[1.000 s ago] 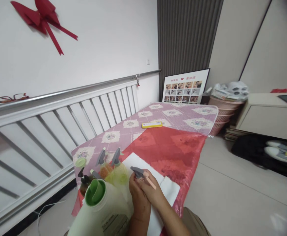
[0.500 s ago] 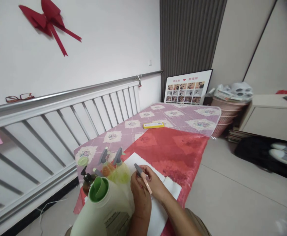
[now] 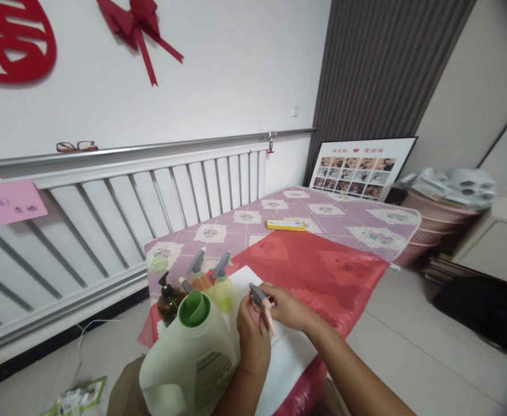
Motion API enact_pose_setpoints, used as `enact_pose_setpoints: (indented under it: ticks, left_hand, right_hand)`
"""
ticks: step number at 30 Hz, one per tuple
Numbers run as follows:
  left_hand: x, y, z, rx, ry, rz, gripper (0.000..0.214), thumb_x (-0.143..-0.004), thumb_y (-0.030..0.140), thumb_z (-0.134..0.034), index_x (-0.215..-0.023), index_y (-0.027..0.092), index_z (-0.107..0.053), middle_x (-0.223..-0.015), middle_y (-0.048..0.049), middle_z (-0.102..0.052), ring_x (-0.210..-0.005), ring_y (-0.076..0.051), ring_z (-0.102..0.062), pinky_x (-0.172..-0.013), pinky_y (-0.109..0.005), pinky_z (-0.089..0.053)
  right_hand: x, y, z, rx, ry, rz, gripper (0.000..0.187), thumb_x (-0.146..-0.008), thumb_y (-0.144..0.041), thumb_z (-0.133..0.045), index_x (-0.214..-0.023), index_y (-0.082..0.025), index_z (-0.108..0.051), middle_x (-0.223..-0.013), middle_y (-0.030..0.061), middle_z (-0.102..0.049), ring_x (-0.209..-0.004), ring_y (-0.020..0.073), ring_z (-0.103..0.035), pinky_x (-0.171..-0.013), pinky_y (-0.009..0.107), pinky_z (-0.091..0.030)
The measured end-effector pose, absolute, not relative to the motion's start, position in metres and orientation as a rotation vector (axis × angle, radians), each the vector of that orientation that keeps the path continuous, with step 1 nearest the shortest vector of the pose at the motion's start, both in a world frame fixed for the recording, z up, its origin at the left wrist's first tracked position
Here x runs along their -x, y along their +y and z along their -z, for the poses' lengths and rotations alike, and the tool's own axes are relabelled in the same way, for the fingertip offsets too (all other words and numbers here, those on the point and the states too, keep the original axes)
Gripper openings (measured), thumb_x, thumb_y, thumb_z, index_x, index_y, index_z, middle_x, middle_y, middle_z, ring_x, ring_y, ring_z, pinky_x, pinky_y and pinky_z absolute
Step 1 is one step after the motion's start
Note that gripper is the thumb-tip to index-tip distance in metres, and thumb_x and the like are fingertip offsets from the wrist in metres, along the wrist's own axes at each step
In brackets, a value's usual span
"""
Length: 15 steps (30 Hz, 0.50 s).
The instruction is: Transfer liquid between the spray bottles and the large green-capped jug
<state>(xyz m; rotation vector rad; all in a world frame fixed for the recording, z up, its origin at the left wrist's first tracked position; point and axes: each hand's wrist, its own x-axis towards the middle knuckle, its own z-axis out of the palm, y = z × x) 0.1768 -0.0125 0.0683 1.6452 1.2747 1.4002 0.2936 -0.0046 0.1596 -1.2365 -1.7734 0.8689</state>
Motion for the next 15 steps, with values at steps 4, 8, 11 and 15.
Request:
enact_pose_setpoints:
  ticks: [4,8,11,15]
  left_hand:
    - [-0.174,-0.018,-0.068,-1.662,1.277,-1.356,0.057,-0.071,0.010,-0.054,-0.127,0.015,-0.045,-0.129,-0.0156,-0.053,-0.122,-0.026,-0.049,-0.104,-0.042,-0.037]
    - [-0.172,-0.021,-0.070,-1.673,1.257,-1.329,0.058,-0.072,0.011,-0.054,-0.129,0.017,-0.043,-0.131,-0.0154,-0.050,-0.123,-0.026,-0.045,-0.105,-0.042,-0.035]
    - [-0.171,-0.022,-0.074,-1.674,1.241,-1.316,0.056,-0.075,0.012,-0.053,-0.130,0.018,-0.042,-0.131,-0.0148,-0.049,-0.123,-0.025,-0.045,-0.105,-0.042,-0.035]
    - [-0.168,-0.021,-0.078,-1.676,1.220,-1.305,0.055,-0.077,0.013,-0.053,-0.130,0.019,-0.041,-0.130,-0.0141,-0.050,-0.122,-0.025,-0.046,-0.104,-0.040,-0.035]
  right_hand:
    - [-0.296,0.000,-0.165,1.239,-1.858,-0.899,0.006,-0.070,-0.020,-0.064,-0.075,-0.020,-0.067,-0.076,-0.0020,-0.060,-0.068,0.0139,-0.055,-0.061,0.024,-0.045]
    - [-0.298,0.003,-0.173,1.232,-1.957,-0.924,0.008,-0.067,-0.017,-0.064,-0.074,-0.020,-0.066,-0.075,-0.0019,-0.061,-0.067,0.0140,-0.055,-0.061,0.024,-0.045]
    - [-0.298,0.004,-0.180,1.219,-2.018,-0.938,0.009,-0.067,-0.016,-0.064,-0.074,-0.020,-0.067,-0.076,-0.0013,-0.061,-0.068,0.0145,-0.056,-0.063,0.025,-0.045]
    - [-0.296,0.002,-0.187,1.210,-2.086,-0.909,0.012,-0.071,-0.018,-0.062,-0.081,-0.020,-0.068,-0.080,0.0002,-0.062,-0.073,0.0159,-0.056,-0.066,0.027,-0.046]
